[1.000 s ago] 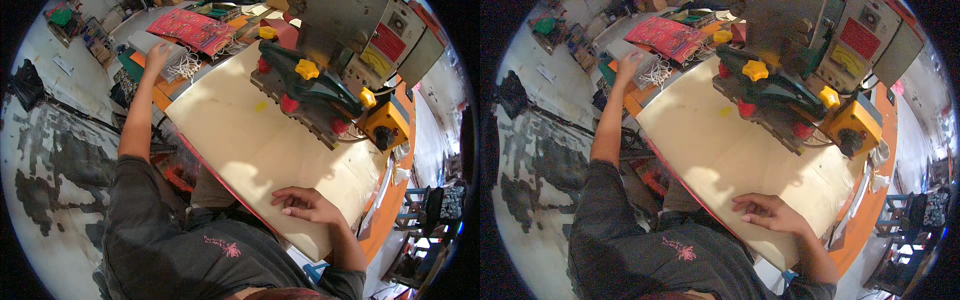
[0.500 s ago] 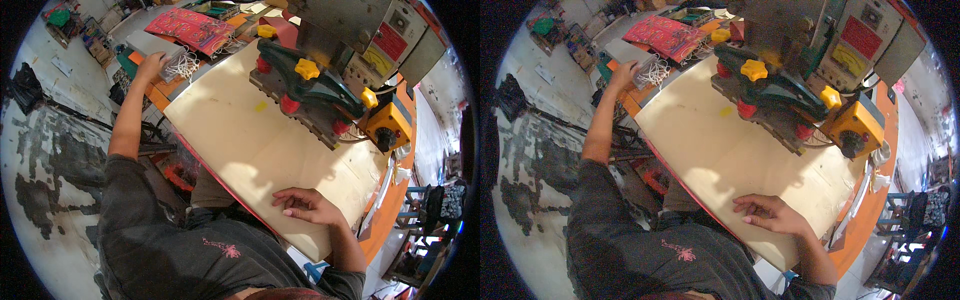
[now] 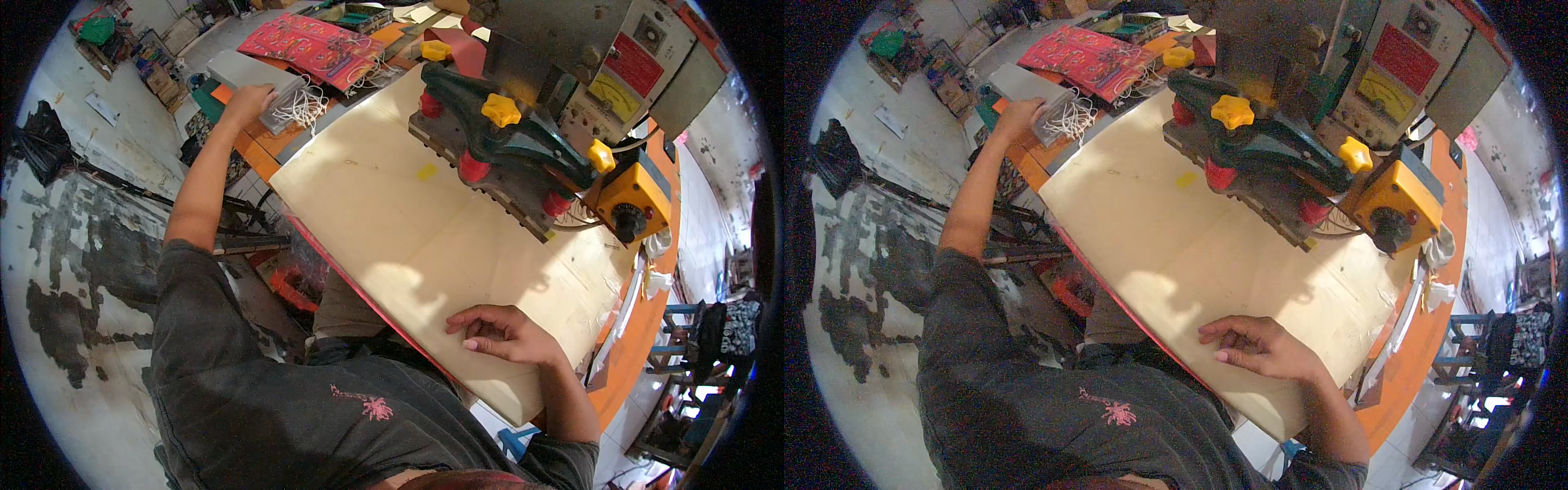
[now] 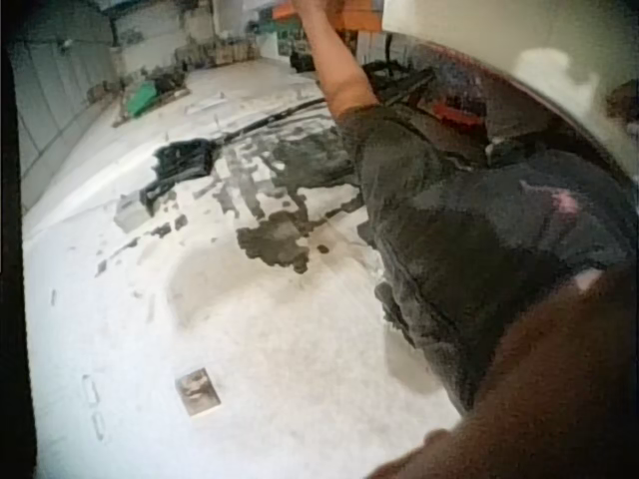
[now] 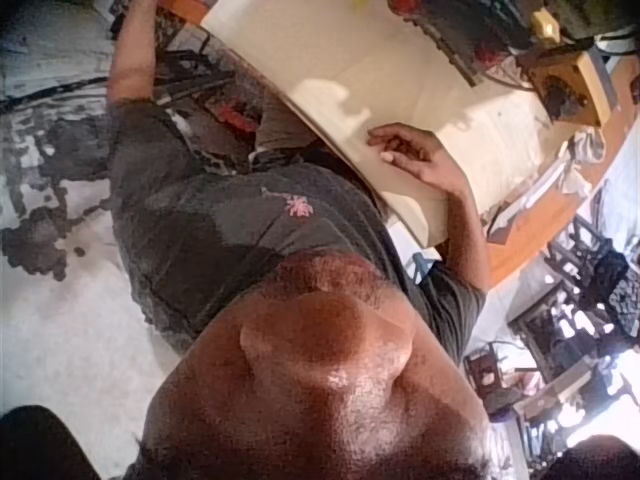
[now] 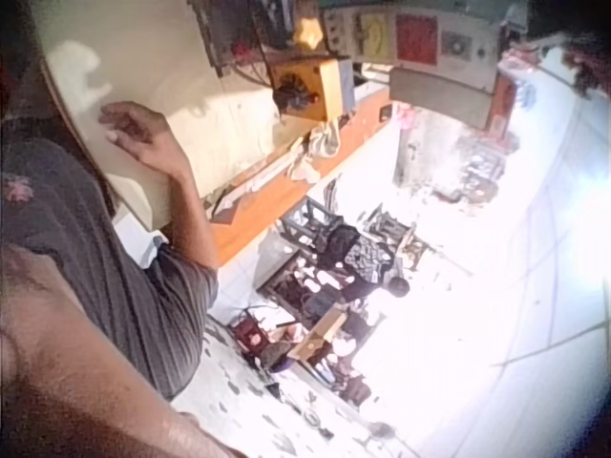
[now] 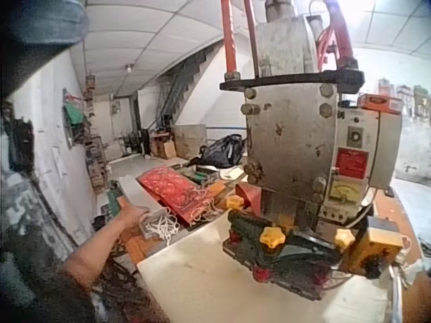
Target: The person places an object inside a pink bag and then uses a heat sealer to seal the edge of the bag.
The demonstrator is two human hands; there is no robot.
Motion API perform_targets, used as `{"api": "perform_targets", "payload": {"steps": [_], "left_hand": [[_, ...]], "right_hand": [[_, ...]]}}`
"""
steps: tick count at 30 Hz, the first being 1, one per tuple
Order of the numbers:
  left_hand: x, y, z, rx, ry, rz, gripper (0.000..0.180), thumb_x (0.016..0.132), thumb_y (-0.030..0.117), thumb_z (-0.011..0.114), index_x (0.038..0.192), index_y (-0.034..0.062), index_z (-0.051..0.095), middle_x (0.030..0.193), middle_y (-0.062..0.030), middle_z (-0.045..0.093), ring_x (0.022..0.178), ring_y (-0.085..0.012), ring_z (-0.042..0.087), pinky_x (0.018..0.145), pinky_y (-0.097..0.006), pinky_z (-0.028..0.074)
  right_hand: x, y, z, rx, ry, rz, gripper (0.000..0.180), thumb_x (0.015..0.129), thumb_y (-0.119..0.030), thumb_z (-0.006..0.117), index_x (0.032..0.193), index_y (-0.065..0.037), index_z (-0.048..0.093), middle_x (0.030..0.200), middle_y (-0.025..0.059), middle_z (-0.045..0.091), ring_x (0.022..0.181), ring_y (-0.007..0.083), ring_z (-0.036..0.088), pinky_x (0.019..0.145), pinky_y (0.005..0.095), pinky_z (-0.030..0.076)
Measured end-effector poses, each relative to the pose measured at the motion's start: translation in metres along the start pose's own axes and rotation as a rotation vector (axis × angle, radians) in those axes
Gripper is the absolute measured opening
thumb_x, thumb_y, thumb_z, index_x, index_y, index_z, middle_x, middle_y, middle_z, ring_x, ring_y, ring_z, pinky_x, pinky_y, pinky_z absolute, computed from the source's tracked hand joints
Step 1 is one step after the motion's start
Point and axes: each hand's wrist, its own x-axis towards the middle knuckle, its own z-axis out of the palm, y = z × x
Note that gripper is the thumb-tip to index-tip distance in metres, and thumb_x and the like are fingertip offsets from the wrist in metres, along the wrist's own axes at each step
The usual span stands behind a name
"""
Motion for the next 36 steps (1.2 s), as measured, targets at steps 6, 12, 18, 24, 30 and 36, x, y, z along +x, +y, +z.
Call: {"api": "perform_targets", "payload": {"steps": [6, 12, 18, 24, 30, 36], "left_hand": [[0.002, -0.007, 0.012, 0.21, -0.004, 0.054, 0.055, 0.107, 0.032, 0.062, 0.159, 0.0182, 0.05, 0.103, -0.0209, 0.079, 0.092, -0.0435, 0.075, 0.082, -0.057, 0.06], [0.015, 0.005, 0.008, 0.172, -0.059, -0.048, 0.069, 0.1, 0.023, 0.067, 0.164, 0.016, 0.04, 0.099, -0.024, 0.077, 0.091, -0.0447, 0.074, 0.084, -0.056, 0.06], [-0.005, 0.0, 0.018, -0.04, 0.27, -0.233, 0.045, 0.097, 0.017, 0.066, 0.141, 0.0094, 0.065, 0.11, -0.024, 0.077, 0.101, -0.0455, 0.073, 0.089, -0.056, 0.059], [-0.029, 0.026, -0.008, -0.148, 0.545, -0.083, 0.03, 0.097, 0.018, 0.073, 0.125, 0.0085, 0.075, 0.119, -0.0154, 0.078, 0.111, -0.0378, 0.073, 0.094, -0.054, 0.057], [-0.073, 0.112, -0.05, -0.118, 0.56, 0.386, 0.03, 0.086, 0.02, 0.084, 0.113, 0.0083, 0.077, 0.114, -0.0075, 0.078, 0.112, -0.0301, 0.072, 0.097, -0.048, 0.056], [-0.109, 0.194, -0.075, -0.35, 0.571, 0.591, 0.032, 0.081, 0.028, 0.089, 0.104, 0.0086, 0.077, 0.1, -0.0058, 0.074, 0.096, -0.0292, 0.071, 0.084, -0.044, 0.057]], "right_hand": [[0.001, 0.004, 0.0, -0.033, -0.003, -0.03, 0.041, 0.106, -0.023, 0.076, 0.14, -0.001, 0.067, 0.135, 0.0127, 0.075, 0.127, 0.0234, 0.07, 0.11, 0.0391, 0.054], [0.0, 0.0, -0.001, -0.081, -0.015, -0.041, 0.038, 0.106, -0.013, 0.074, 0.14, 0.0, 0.067, 0.134, 0.0113, 0.074, 0.126, 0.0176, 0.067, 0.107, 0.0348, 0.053], [0.0, -0.004, -0.001, -0.111, -0.003, -0.026, 0.038, 0.105, -0.024, 0.075, 0.138, -0.004, 0.07, 0.13, 0.0112, 0.077, 0.122, 0.0238, 0.071, 0.11, 0.04, 0.053], [0.002, 0.003, -0.003, -0.089, -0.017, -0.035, 0.037, 0.106, -0.01, 0.073, 0.141, -0.001, 0.067, 0.134, 0.0102, 0.074, 0.123, 0.0159, 0.068, 0.104, 0.0328, 0.054], [0.0, 0.002, -0.003, -0.062, -0.024, 0.013, 0.038, 0.106, -0.011, 0.074, 0.141, 0.0, 0.066, 0.135, 0.0114, 0.074, 0.124, 0.0172, 0.068, 0.105, 0.0335, 0.054], [0.005, 0.001, -0.004, -0.102, -0.032, -0.007, 0.04, 0.106, -0.012, 0.074, 0.144, -0.001, 0.064, 0.132, 0.0116, 0.075, 0.12, 0.0159, 0.068, 0.102, 0.033, 0.055]]}}
